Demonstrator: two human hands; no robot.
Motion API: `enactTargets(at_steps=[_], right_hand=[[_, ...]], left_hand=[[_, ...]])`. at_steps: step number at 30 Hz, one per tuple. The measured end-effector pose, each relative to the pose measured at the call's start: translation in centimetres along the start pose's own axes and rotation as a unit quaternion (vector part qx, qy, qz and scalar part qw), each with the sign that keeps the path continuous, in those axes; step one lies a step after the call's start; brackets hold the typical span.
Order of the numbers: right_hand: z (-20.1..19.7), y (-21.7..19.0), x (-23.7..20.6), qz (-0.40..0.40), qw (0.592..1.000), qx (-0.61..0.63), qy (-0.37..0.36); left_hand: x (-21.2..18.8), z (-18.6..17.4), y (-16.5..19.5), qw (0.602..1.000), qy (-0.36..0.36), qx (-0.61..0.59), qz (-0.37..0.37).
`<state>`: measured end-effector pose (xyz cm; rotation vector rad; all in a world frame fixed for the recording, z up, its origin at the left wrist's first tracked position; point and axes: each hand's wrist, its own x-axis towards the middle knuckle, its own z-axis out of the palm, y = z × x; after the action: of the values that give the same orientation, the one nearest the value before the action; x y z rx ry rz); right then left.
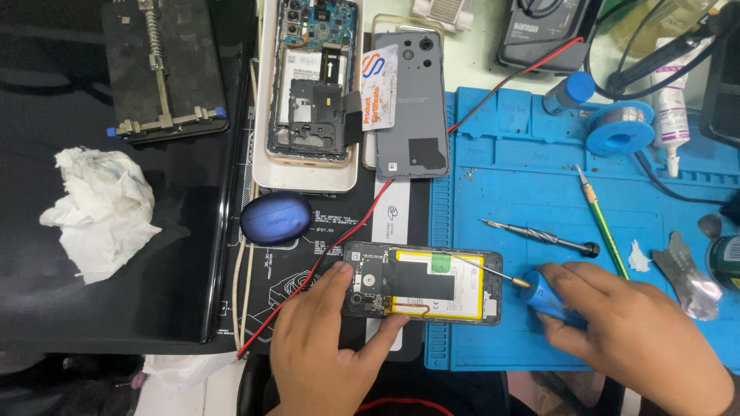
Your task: The person uses a blue electric screwdriver to remove screws from the back of a disassembled smartphone. They then pick up a separate phone, unlock it, and briefly interact with the screen. Finally, they use the screwdriver on the back cover of another phone.
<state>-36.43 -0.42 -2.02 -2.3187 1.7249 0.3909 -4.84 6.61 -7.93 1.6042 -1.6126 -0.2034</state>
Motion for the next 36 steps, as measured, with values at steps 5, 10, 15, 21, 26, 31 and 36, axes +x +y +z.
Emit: enactTargets(at_steps=[5,10,15,21,26,31,36], right_hand=[[-0.2,0.2,0.2,-0.001,1.0,0.02,0.009],[-0.3,0.0,0.2,0.011,1.0,0.004,-0.008],[-0.2,-1.0,0.5,-0.055,0.997,-0.018,0.043],[-0.7,-1.5,0.7,-0.053,0.998,-0.032,0.035],[-0.8,-2.5,0.7,-0.029,0.998,-0.059,-0.002],[-1.4,-3.5,1.0,-0.018,0.999,-0.041,-0.03],[-1.6,-4.0,1.0,0.008,0.998,-0.032,-0.057]], left_hand=[[0.0,0.1,0.0,1.0,0.001,-0.007,0.003],[0.0,0.2,0.1,1.0,0.004,-0.005,0.002],[-0.1,0.4,0.2,1.0,0.001,-0.009,0.006],[-0.1,0.7,0.1,1.0,-0.002,-0.017,0.007],[-0.2,0.7,0.1,1.0,-0.003,-0.02,0.006],[-0.2,0.8,0.2,1.0,-0.004,-0.023,0.006],[-0.2,0.9,0.3,1.0,-0.003,-0.023,0.009]])
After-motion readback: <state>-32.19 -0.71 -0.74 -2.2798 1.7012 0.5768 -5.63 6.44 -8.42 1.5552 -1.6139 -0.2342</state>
